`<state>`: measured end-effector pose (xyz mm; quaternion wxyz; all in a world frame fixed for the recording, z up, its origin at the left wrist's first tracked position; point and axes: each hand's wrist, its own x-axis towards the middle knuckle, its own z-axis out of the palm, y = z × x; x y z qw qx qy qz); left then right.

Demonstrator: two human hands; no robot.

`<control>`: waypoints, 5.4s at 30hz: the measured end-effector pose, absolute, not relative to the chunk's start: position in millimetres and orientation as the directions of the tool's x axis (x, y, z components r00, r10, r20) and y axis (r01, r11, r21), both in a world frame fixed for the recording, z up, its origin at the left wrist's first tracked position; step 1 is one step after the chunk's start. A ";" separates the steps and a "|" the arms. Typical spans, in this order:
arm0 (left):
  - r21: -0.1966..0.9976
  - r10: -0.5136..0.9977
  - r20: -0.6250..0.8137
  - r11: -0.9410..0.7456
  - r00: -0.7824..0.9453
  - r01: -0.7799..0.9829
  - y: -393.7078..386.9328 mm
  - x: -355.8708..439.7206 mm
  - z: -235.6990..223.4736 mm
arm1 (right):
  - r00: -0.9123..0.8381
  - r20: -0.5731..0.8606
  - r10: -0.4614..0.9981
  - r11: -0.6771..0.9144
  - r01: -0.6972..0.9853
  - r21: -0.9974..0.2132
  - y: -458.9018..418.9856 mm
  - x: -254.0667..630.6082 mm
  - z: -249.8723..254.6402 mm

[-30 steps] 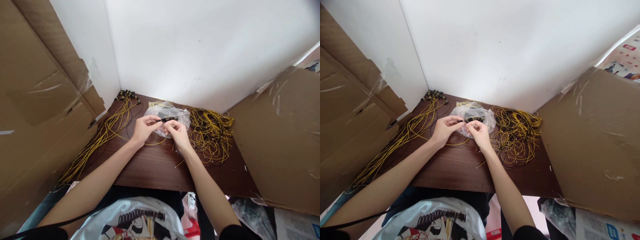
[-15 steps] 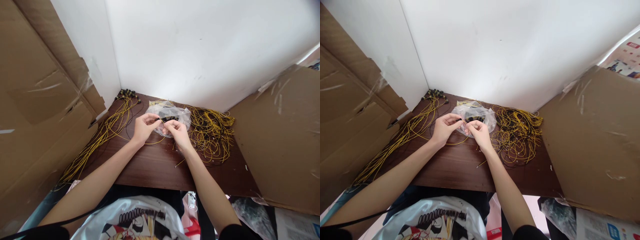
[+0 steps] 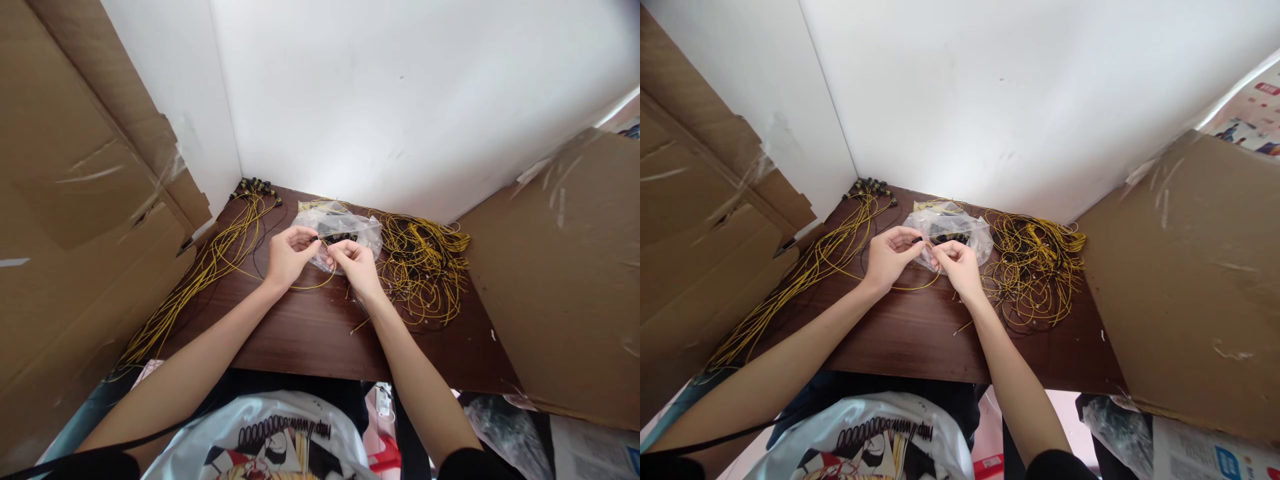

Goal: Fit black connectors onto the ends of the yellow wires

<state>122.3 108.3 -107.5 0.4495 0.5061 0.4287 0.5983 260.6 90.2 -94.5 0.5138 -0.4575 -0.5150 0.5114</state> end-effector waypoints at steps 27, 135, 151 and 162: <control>0.966 0.974 0.221 -0.225 -0.046 -0.126 101.1 123.1 -98.8 | 0.002 0.119 0.993 0.118 0.158 -0.980 90.5 262.0 -98.7; 0.984 0.980 0.174 -0.176 0.100 0.016 128.4 114.8 -86.2 | -0.154 -0.229 0.961 -0.274 -0.423 -0.864 107.3 262.4 -87.5; 0.995 0.997 0.006 0.002 0.076 -0.100 137.1 104.4 -105.3 | -0.039 -0.207 0.977 -0.206 -0.384 -0.900 124.0 250.8 -93.5; 0.999 0.996 0.033 -0.031 0.088 -0.024 131.8 114.3 -110.7 | 0.011 -0.161 0.987 -0.150 -0.310 -0.939 120.4 251.5 -99.7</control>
